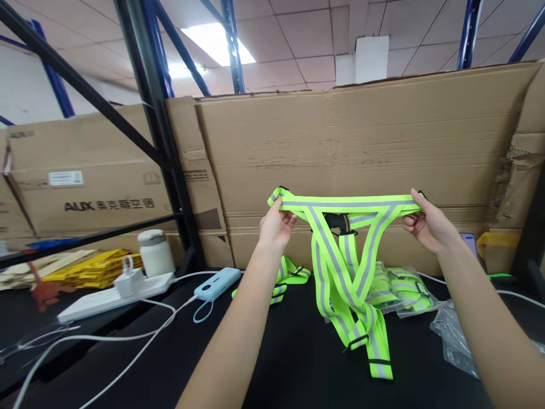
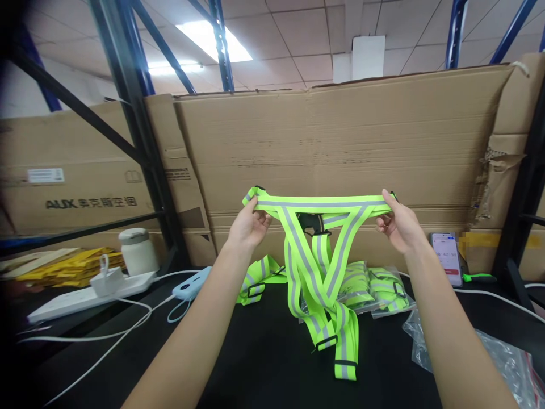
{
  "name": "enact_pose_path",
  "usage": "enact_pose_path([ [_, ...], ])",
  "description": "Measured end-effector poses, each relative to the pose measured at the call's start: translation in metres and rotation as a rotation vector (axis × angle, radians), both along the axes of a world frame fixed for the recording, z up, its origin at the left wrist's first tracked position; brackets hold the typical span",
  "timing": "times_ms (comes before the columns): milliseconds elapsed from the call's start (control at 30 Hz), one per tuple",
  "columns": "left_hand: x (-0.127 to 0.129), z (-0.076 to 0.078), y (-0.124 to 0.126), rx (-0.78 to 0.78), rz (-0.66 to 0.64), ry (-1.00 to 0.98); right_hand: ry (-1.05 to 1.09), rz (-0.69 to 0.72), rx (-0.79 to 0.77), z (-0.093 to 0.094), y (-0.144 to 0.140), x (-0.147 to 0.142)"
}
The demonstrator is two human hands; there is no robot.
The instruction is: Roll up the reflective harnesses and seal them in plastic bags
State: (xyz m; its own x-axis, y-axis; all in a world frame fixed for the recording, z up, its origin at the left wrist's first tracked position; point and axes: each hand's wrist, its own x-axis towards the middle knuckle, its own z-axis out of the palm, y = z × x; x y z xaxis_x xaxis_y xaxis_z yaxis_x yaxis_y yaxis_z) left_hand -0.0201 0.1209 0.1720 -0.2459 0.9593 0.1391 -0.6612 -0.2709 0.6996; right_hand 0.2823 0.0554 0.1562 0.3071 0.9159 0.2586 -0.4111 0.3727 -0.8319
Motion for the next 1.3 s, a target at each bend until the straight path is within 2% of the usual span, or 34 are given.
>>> enact_pose_path([
  [200, -0.004, 0.007, -0.008, 0.06, -0.062, 0.028, -0.057, 0.001, -0.018, 0.002, -0.007, 0.014],
  [433, -0.014, 0.004, 0.002, 0.047, -0.083, 0.142, -0.099, 0.028, -0.012, 0.003, -0.014, 0.021],
  [567, -0.03, 0.005, 0.0, 0.055, -0.169, 0.307, -0.101, -0.038, 0.013, 0.005, -0.017, 0.034],
  [700, -0.044, 0.004, -0.004, 0.11, -0.328, 0.643, -0.107, -0.114, 0.038, 0.008, -0.02, 0.047],
  [767, -0.047, 0.003, -0.003, 0.166, -0.379, 0.719, -0.11, -0.123, 0.049, 0.009, -0.021, 0.051],
  [933, -0.05, 0.001, 0.003, 0.196, -0.435, 0.644, -0.188, -0.195, 0.088, 0.005, -0.014, 0.05],
  [1033, -0.052, 0.0, 0.007, 0.163, -0.409, 0.651, -0.23, -0.241, 0.083, 0.002, -0.01, 0.047],
  [1300, -0.058, -0.011, 0.018, 0.125, -0.425, 0.681, -0.212, -0.242, 0.072, 0.002, -0.013, 0.049],
])
